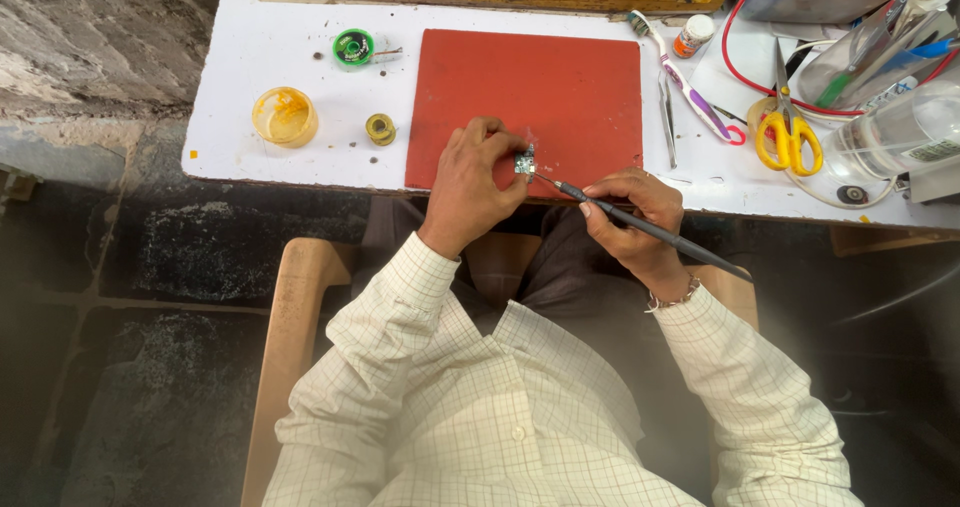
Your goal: The person solders a small circuit board on a red mat at a repair workbench. They hold the board steady with one hand while applying a soldering iron to its components, periodically reaching for solder wire from a spool and touching the iron to the solder to add material to the board's joints.
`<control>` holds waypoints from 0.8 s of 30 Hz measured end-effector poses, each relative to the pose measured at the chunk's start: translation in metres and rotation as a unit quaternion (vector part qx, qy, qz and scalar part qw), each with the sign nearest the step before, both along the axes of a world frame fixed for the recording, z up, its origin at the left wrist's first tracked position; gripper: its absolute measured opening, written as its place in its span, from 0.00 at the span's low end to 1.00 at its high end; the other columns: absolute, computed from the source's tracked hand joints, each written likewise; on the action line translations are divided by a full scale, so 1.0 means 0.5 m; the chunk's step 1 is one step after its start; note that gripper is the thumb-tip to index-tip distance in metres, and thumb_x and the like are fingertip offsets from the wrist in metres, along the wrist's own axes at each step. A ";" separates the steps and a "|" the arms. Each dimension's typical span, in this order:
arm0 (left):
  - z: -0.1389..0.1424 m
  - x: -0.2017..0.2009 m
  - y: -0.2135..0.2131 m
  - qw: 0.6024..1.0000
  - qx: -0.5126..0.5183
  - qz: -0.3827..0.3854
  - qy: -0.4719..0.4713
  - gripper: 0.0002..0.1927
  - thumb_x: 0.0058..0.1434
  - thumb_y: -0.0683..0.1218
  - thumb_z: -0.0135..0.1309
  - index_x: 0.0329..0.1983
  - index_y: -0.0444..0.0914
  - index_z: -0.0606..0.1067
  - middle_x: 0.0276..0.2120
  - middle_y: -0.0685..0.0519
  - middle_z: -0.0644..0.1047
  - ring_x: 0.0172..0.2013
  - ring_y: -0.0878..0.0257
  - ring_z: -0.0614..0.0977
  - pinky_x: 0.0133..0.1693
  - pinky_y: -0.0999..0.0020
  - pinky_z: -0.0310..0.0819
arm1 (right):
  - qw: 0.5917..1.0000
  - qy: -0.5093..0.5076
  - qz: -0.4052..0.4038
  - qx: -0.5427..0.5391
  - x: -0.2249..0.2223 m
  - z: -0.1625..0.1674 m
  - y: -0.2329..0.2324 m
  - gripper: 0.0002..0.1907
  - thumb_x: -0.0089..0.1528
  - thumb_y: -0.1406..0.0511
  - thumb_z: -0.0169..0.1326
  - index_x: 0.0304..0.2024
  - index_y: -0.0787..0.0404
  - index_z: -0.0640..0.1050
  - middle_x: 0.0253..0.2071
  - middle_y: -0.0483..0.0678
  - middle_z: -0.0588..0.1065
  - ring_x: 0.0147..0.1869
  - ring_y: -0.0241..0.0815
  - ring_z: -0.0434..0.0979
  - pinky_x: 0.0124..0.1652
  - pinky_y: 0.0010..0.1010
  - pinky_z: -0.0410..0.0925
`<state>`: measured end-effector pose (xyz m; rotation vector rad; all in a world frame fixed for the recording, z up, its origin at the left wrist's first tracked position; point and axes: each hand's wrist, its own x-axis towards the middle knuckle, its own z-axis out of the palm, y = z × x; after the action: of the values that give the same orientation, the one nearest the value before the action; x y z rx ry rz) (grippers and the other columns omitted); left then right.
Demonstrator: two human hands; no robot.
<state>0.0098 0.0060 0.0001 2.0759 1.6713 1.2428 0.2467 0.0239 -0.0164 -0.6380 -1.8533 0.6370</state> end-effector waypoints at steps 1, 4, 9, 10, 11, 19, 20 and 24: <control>0.000 0.001 -0.001 1.000 0.005 0.002 0.001 0.15 0.52 0.44 0.65 0.44 0.39 0.80 0.48 0.49 0.74 0.48 0.52 0.76 0.53 0.58 0.70 | 1.000 -0.002 0.001 0.005 -0.001 0.002 -0.001 0.07 0.60 0.72 0.64 0.40 0.66 0.79 0.37 0.50 0.80 0.38 0.37 0.80 0.37 0.23 0.72; 0.003 0.007 -0.007 1.000 -0.014 0.017 0.000 0.15 0.54 0.44 0.64 0.45 0.39 0.80 0.48 0.49 0.74 0.47 0.52 0.76 0.52 0.58 0.71 | 1.000 -0.010 0.000 0.016 -0.003 0.006 -0.004 0.07 0.60 0.72 0.64 0.40 0.66 0.79 0.37 0.50 0.80 0.38 0.38 0.80 0.38 0.23 0.72; 0.007 0.016 -0.016 0.999 -0.018 0.034 -0.004 0.17 0.52 0.43 0.63 0.46 0.39 0.80 0.50 0.49 0.74 0.48 0.51 0.75 0.52 0.58 0.70 | 0.999 -0.026 -0.015 0.039 -0.006 0.010 -0.002 0.08 0.58 0.72 0.64 0.39 0.65 0.80 0.37 0.50 0.80 0.38 0.39 0.81 0.38 0.24 0.73; 0.007 0.018 -0.018 0.999 -0.019 0.038 -0.006 0.17 0.52 0.43 0.63 0.46 0.40 0.80 0.50 0.49 0.74 0.48 0.51 0.75 0.52 0.58 0.70 | 0.999 -0.027 -0.016 0.043 -0.006 0.010 -0.002 0.08 0.58 0.72 0.64 0.39 0.65 0.80 0.37 0.50 0.81 0.39 0.39 0.81 0.38 0.24 0.73; 0.007 0.019 -0.019 0.999 -0.016 0.040 -0.006 0.17 0.52 0.43 0.63 0.46 0.40 0.80 0.50 0.49 0.74 0.48 0.51 0.75 0.52 0.58 0.70 | 0.998 -0.029 -0.017 0.047 -0.007 0.010 -0.001 0.08 0.58 0.72 0.64 0.39 0.64 0.80 0.37 0.50 0.81 0.39 0.39 0.82 0.39 0.25 0.73; 0.003 0.017 -0.019 0.999 -0.029 0.039 -0.017 0.18 0.53 0.43 0.64 0.47 0.40 0.80 0.51 0.49 0.74 0.49 0.51 0.75 0.53 0.57 0.70 | 0.998 -0.040 -0.022 0.044 -0.005 0.008 0.001 0.07 0.57 0.72 0.64 0.38 0.64 0.80 0.36 0.49 0.81 0.38 0.39 0.81 0.39 0.26 0.72; 0.003 0.017 -0.019 0.999 -0.032 0.039 -0.019 0.18 0.53 0.43 0.64 0.47 0.40 0.80 0.51 0.49 0.74 0.49 0.51 0.75 0.53 0.57 0.70 | 0.998 -0.041 -0.022 0.037 -0.005 0.008 0.000 0.07 0.57 0.72 0.64 0.38 0.64 0.81 0.36 0.49 0.81 0.38 0.39 0.81 0.39 0.25 0.72; 0.004 0.017 -0.015 0.998 -0.044 0.036 -0.021 0.18 0.52 0.43 0.64 0.48 0.40 0.80 0.51 0.48 0.74 0.50 0.50 0.75 0.54 0.57 0.69 | 0.998 -0.047 -0.022 0.040 -0.004 0.009 0.001 0.07 0.57 0.72 0.65 0.38 0.63 0.81 0.36 0.48 0.81 0.38 0.38 0.81 0.38 0.25 0.73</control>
<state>0.0181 -0.0017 0.0022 1.9412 1.7639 1.2010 0.2447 0.0245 -0.0120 -0.6642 -1.9367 0.5080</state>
